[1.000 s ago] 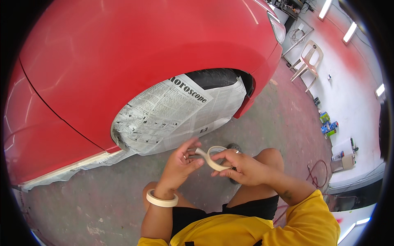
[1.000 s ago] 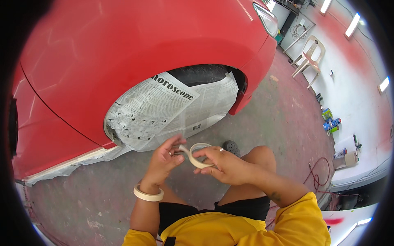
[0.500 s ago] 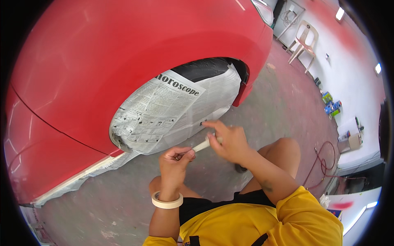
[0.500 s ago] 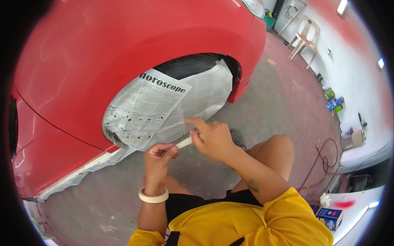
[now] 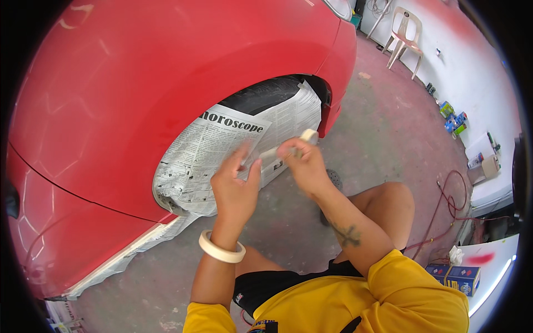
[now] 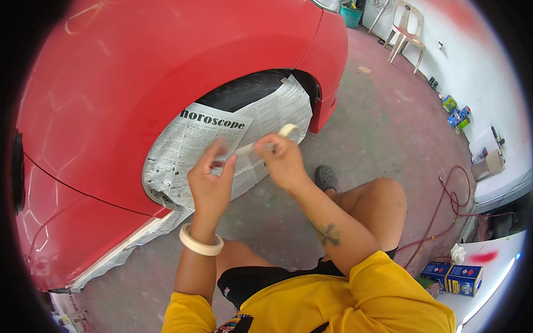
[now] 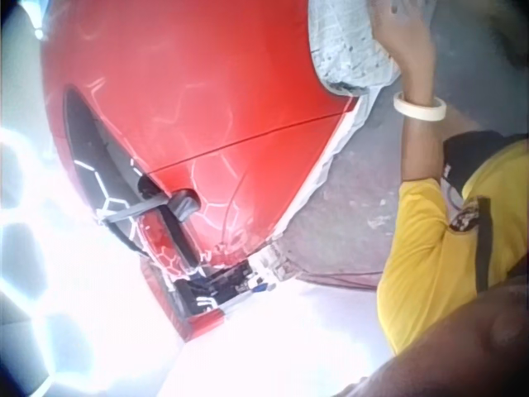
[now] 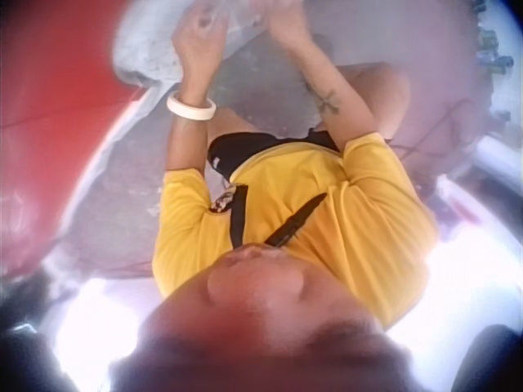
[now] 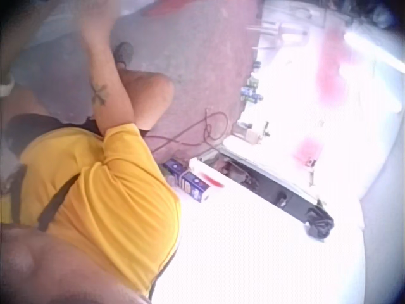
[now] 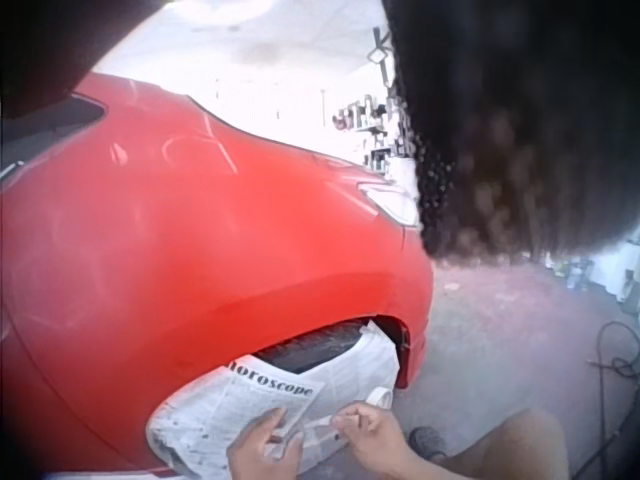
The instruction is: The person applies masking tape and newspaper to the front fender and wheel arch of a red car. They carefully smooth the tape along the panel edges and secure the newspaper over the wheel area to protect it from paint. The person then moves to the front of the car to handle additional newspaper sheets.
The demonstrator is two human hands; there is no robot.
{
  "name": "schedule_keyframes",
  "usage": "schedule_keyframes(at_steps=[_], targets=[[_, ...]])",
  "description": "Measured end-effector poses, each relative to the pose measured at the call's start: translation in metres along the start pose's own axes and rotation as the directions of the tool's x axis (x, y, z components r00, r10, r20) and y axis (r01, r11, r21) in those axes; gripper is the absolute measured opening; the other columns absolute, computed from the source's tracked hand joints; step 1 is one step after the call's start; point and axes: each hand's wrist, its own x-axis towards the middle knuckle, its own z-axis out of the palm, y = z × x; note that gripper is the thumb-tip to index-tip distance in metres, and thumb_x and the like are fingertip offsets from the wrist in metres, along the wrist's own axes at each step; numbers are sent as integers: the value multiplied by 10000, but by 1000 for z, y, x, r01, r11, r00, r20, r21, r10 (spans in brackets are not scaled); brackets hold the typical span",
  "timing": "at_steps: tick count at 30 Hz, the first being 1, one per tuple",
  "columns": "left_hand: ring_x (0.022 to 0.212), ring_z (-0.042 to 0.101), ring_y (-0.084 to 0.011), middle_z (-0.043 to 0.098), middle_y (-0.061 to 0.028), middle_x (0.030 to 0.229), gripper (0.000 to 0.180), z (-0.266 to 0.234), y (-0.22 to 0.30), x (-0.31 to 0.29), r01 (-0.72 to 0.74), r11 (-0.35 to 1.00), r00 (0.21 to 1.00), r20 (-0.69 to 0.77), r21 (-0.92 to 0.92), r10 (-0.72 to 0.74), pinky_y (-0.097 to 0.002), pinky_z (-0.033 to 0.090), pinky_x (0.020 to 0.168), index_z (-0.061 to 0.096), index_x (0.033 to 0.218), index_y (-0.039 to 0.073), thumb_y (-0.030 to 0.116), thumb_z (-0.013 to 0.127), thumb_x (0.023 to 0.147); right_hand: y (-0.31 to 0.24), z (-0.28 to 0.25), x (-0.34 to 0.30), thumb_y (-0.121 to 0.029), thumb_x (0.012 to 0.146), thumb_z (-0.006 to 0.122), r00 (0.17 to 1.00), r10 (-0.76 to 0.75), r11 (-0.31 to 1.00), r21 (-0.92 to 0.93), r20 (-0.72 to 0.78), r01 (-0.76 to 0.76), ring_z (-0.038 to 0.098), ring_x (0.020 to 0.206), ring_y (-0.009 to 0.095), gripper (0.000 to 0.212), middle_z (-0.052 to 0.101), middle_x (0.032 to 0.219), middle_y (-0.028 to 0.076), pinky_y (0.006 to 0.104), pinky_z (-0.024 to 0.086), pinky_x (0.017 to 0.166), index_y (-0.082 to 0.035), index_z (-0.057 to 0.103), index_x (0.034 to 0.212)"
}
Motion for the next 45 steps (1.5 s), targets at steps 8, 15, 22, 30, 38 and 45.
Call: schedule_keyframes(at_steps=[8, 15, 22, 30, 38, 45], targets=[[1100, 525, -370, 562, -160, 1168, 541, 6, -36, 58, -312, 688, 919, 25, 655, 394, -489, 458, 941, 706, 1208, 85, 271, 936, 756, 13, -7, 28, -270, 1029, 750, 993, 22, 882, 469, -120, 37, 478, 855, 60, 192, 553, 886, -67, 249, 380, 812, -99, 689, 1094], [1103, 510, -376, 544, -164, 1218, 601, 22, -42, 65, -244, 634, 903, -65, 734, 424, -502, 443, 930, 682, 1231, 107, 294, 947, 724, 15, 29, 59, -263, 1024, 756, 1000, 19, 936, 352, -18, -12, 518, 948, 55, 201, 630, 979, -45, 256, 401, 850, -82, 704, 1093], [1117, 512, -389, 543, -173, 1210, 593, 22, -37, 66, -228, 648, 906, -85, 727, 414, -502, 442, 932, 683, 1211, 122, 348, 943, 728, 29, 54, 81, -242, 992, 790, 987, -27, 937, 340, -156, 79, 434, 682, 16, 183, 572, 791, -85, 214, 346, 581, -67, 753, 1029], [1016, 561, -362, 563, -153, 1099, 520, 33, -40, 75, -161, 644, 860, -214, 748, 463, -486, 459, 880, 720, 1074, 130, 437, 945, 721, 21, 59, 80, -312, 894, 880, 943, -93, 993, 36, -320, 110, 430, 638, 52, 302, 543, 696, -48, 271, 367, 561, -44, 745, 930], [1027, 556, -353, 570, -138, 1089, 445, 36, -35, 73, -140, 684, 886, -219, 716, 410, -493, 461, 867, 735, 1062, 143, 408, 927, 760, 46, 27, 95, -463, 685, 998, 907, -68, 979, -203, -416, -20, 516, 611, 146, 581, 577, 679, 25, 352, 434, 558, -70, 575, 747], [1040, 566, -337, 608, -138, 1095, 292, 15, -40, 65, -215, 853, 877, -291, 475, 382, -444, 468, 901, 710, 1121, 40, 185, 833, 900, 43, 6, 54, -312, 836, 895, 831, -139, 933, -352, -539, -72, 601, 697, 180, 479, 657, 822, 69, 360, 503, 669, -42, 609, 1110]])
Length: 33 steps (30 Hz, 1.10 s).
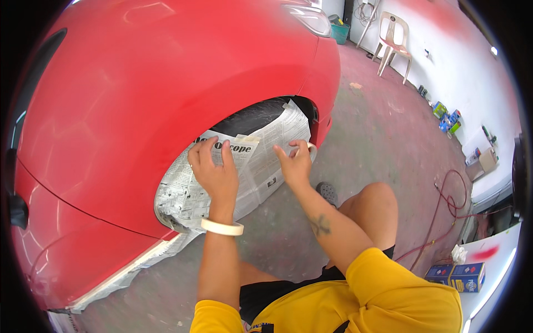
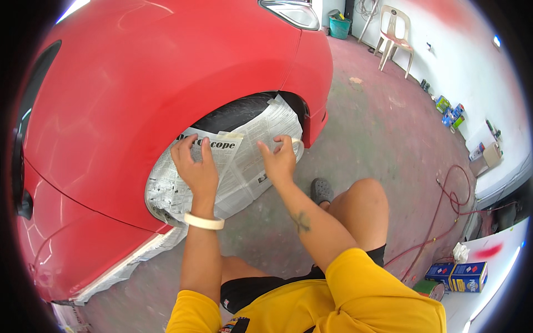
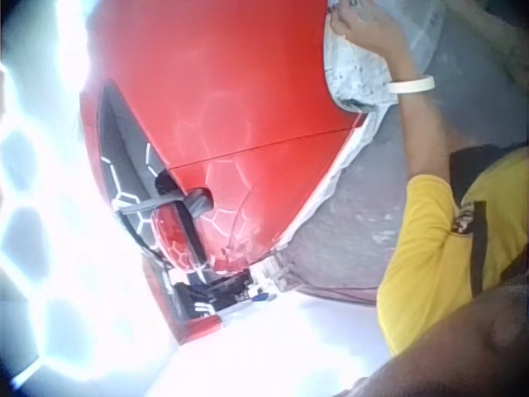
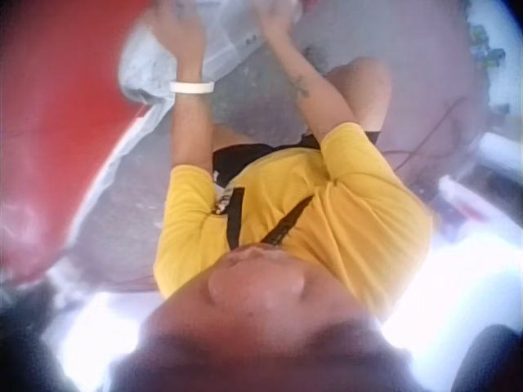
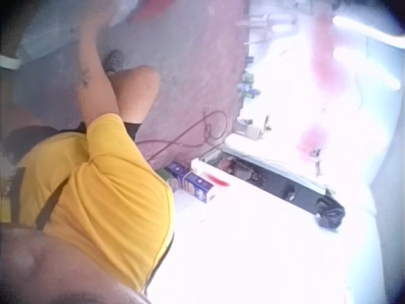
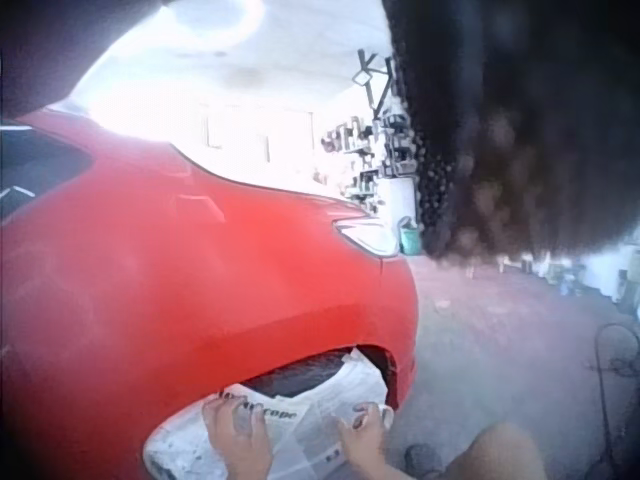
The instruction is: The person applies masking tape and newspaper to the front fender and wheel arch of a red car. They carefully smooth the tape along the panel edges and secure the newspaper over the wheel area to protect it from paint. The person then moves to the front of the car to handle additional newspaper sheets.
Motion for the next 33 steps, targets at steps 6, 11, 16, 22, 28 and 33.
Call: schedule_keyframes(at_steps=[6, 11, 16, 22, 28, 33], targets=[[920, 594, -168, 652, -74, 985, 202, -84, 4, -77, 483, 848, 876, 142, -220, -462, -318, 482, 839, 703, 1104, -5, 81, 775, 937, -11, -49, -93, -116, 915, 752, 862, 120, 976, 99, 493, -192, 643, 774, 190, 891, 677, 870, 84, 355, 529, 748, -101, 208, 1620], [963, 628, -151, 678, -57, 1045, 287, -125, 10, -116, 691, 689, 677, 531, -220, -510, -301, 506, 834, 722, 1135, 25, 79, 832, 875, -10, -56, -117, 43, 926, 666, 596, -191, 872, 413, 780, -261, 682, 909, 184, 1122, 736, 1002, 123, 343, 528, 907, -130, -122, 1706], [1081, 652, -255, 686, -89, 1134, 454, -141, 25, -106, 476, 862, 784, 528, -174, -326, -354, 524, 904, 714, 1195, 56, 101, 901, 784, -23, -60, -118, 65, 933, 642, 518, -311, 946, 311, 797, 89, 728, 1090, 236, 1098, 770, 1193, 161, 399, 502, 1067, -148, -104, 1711], [1130, 650, -346, 690, -127, 1174, 476, -140, 13, -121, 415, 904, 747, 603, -98, -278, -407, 531, 943, 711, 1171, 44, 107, 913, 745, -28, -56, -130, 22, 948, 645, 422, -229, 967, 156, 877, 202, 697, 1221, 412, 1059, 738, 1298, 219, 424, 512, 1071, -183, -56, 1716], [1112, 650, -361, 669, -142, 1185, 281, -134, -3, -178, 487, 872, 675, 653, -46, -343, -423, 533, 921, 712, 1047, 38, 108, 864, 821, -5, -52, -143, 27, 955, 613, 324, -78, 974, 3, 943, 224, 706, 1158, 445, 1040, 722, 1300, 244, 430, 542, 1023, -247, -38, 1718], [1095, 656, -309, 663, -132, 1179, 389, -135, 1, -204, 681, 731, 602, 610, -54, -515, -391, 533, 916, 666, 1175, 61, 130, 857, 844, 8, -47, -145, 45, 948, 624, 251, -9, 987, -31, 968, 156, 734, 1086, 361, 1028, 746, 1260, 227, 384, 553, 973, -228, 7, 1724]])
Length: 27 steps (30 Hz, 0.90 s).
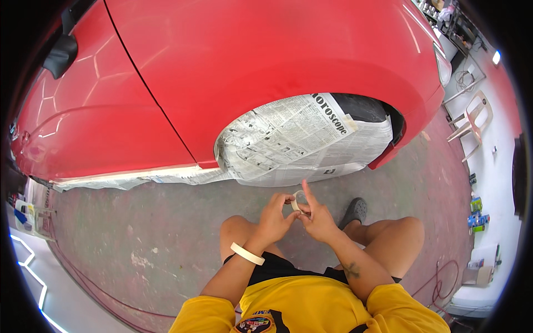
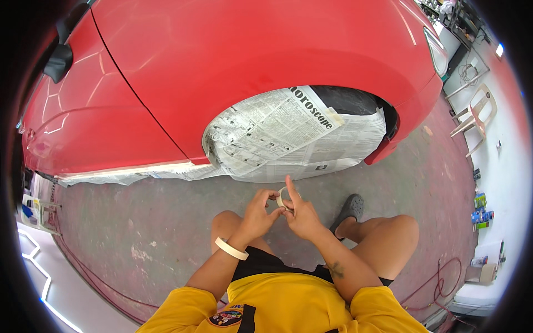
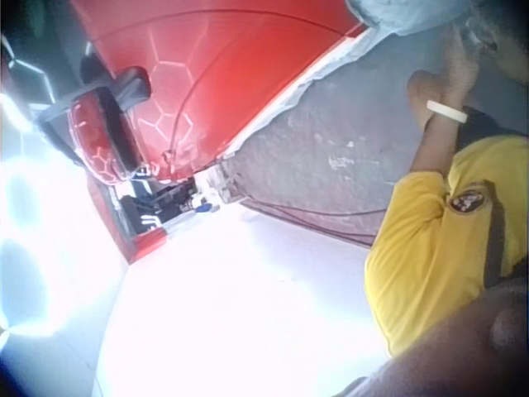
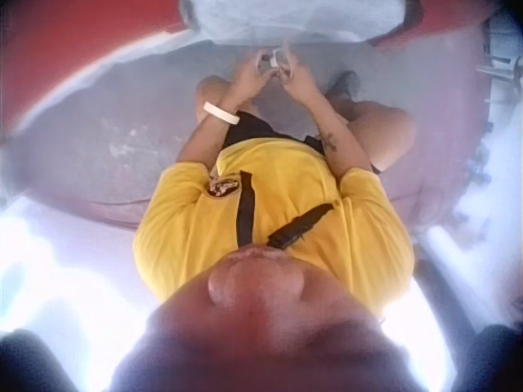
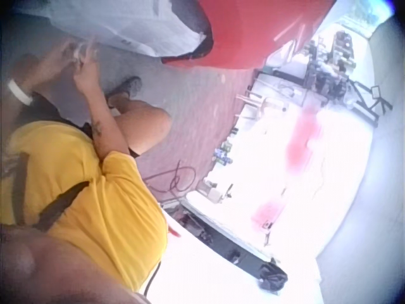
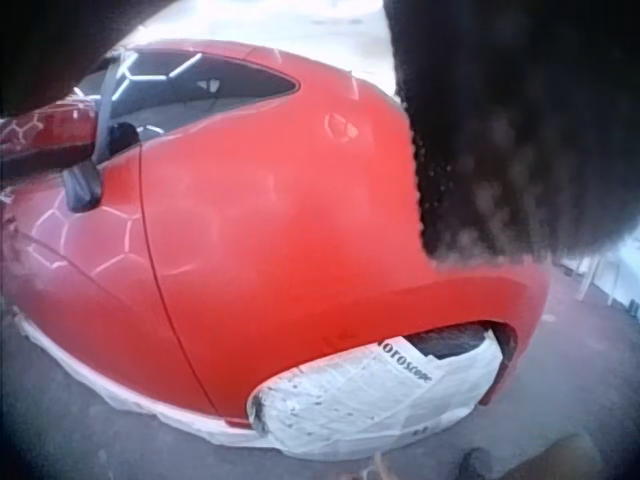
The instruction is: The person applies masking tape and newspaper to the front fender and wheel arch of a red car. They carefully smooth the tape along the panel edges and secure the newspaper over the wheel area to protect it from paint. The person then moves to the front of the car to handle additional newspaper sheets.
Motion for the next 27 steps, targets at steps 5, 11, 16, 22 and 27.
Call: schedule_keyframes(at_steps=[5, 11, 16, 22, 27], targets=[[1033, 697, -296, 707, -134, 1155, 333, 11, -12, -14, 67, 997, 996, -54, -37, -69, -384, 553, 862, 685, 1150, 41, 130, 844, 871, 6, 0, -2, 53, 941, 619, 997, 0, 1000, -4, 72, 1, 725, 1117, 437, 1015, 730, 1273, 253, 417, 549, 1001, -235, 41, 1724], [793, 717, -336, 743, -174, 983, 110, 0, -14, -20, 32, 997, 997, -66, 69, -27, -382, 569, 686, 758, 986, 20, 119, 758, 938, 7, 1, -3, 57, 926, 637, 985, 7, 993, -115, 173, 14, 728, 1080, 438, 1024, 742, 1207, 264, 398, 544, 992, -239, 67, 1725], [798, 677, -400, 689, -189, 979, 172, 16, -23, -39, -21, 942, 990, -122, 334, 66, -471, 559, 710, 696, 1062, 9, 141, 716, 953, -1, 9, -8, 75, 916, 667, 965, 12, 983, -182, 261, 37, 706, 822, 245, 1048, 800, 1054, 129, 330, 552, 874, -225, 78, 1730], [878, 628, -284, 625, -132, 952, 193, 15, -47, -47, 77, 995, 997, -7, -71, -78, -409, 519, 808, 648, 1016, 15, 204, 689, 1018, 18, 5, 3, 12, 984, 649, 963, 51, 997, -62, 265, -36, 699, 843, 167, 911, 782, 978, 145, 313, 548, 826, -174, 151, 1722], [808, 601, -163, 660, -56, 889, 235, -26, -45, -38, 311, 912, 950, 102, -269, -294, -324, 488, 732, 659, 944, 27, 230, 769, 987, -7, 9, 9, -137, 1024, 653, 994, 0, 999, 48, 107, -5, 668, 665, 187, 622, 749, 812, 99, 327, 505, 675, -151, 432, 1606]])
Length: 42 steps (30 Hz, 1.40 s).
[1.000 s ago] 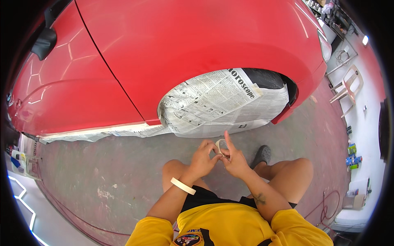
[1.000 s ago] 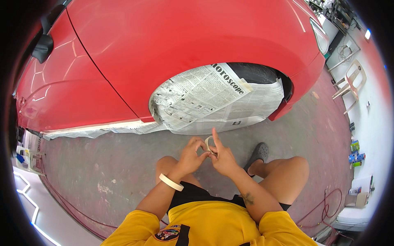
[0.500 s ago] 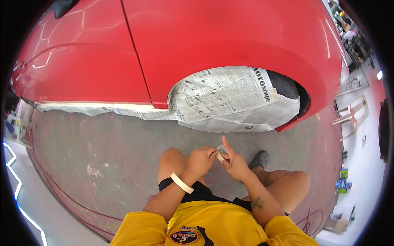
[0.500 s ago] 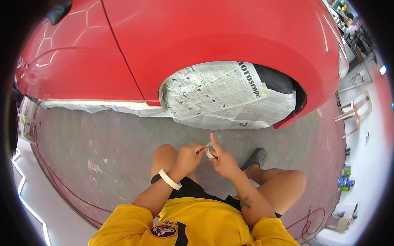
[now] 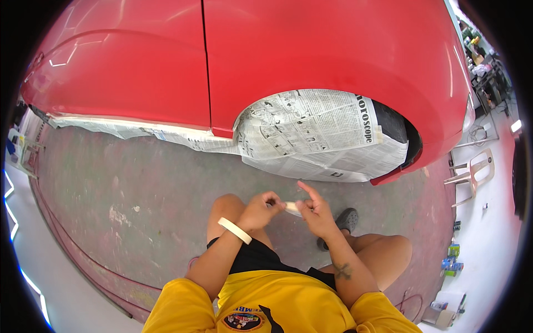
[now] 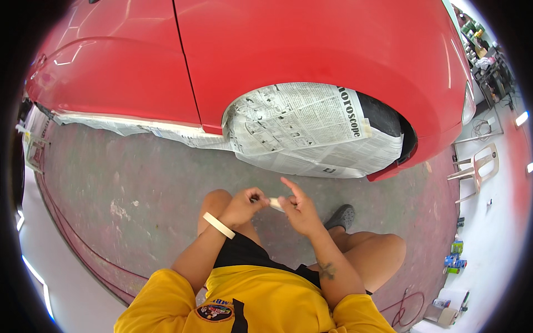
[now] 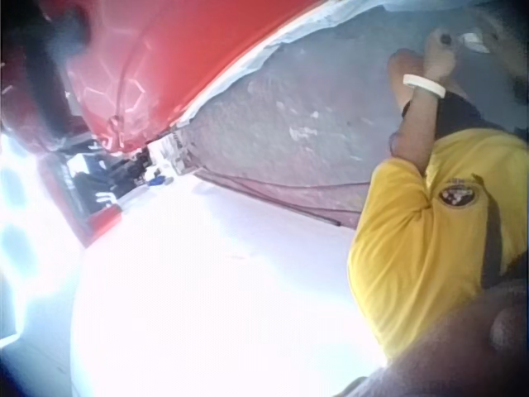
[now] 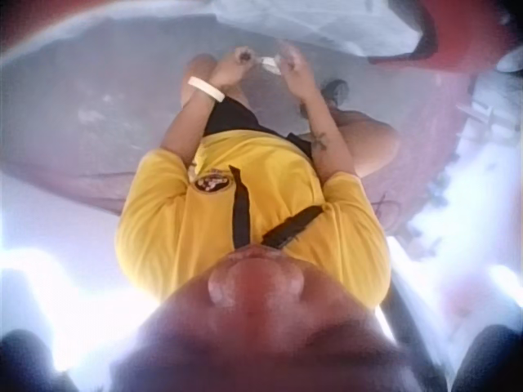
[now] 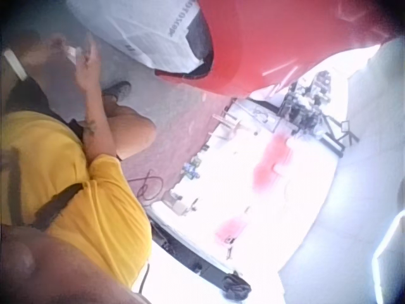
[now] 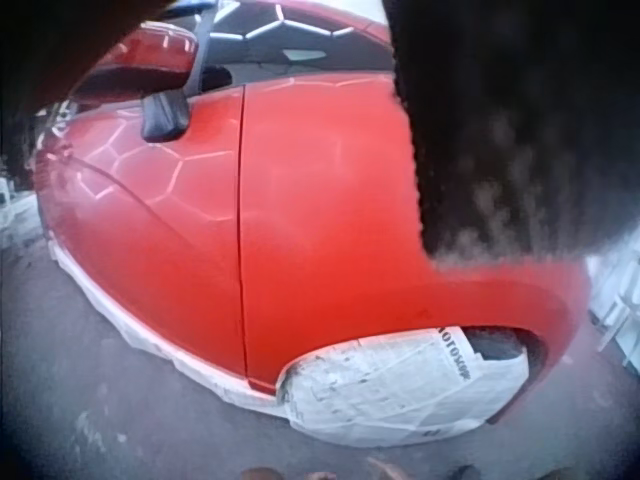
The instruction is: The person applies masking tape and newspaper to the front fender and wheel arch of a red car. They carefully smooth the tape along the panel edges and secure the newspaper over the wheel area to protect it from paint. The person then moves to the front of the car to handle additional newspaper sheets.
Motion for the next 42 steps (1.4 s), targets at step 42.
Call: schedule_keyframes(at_steps=[42], targets=[[727, 584, -75, 675, 2, 840, 288, -117, -201, 176, -116, 927, 907, -418, -357, -48, -253, 492, 663, 698, 1055, 30, 185, 879, 894, 52, 93, 243, -313, 983, 693, 939, 125, 526, -824, 320, 210, 710, 1084, 444, 915, 754, 1170, 239, 526, 546, 968, -327, 146, 1716]])
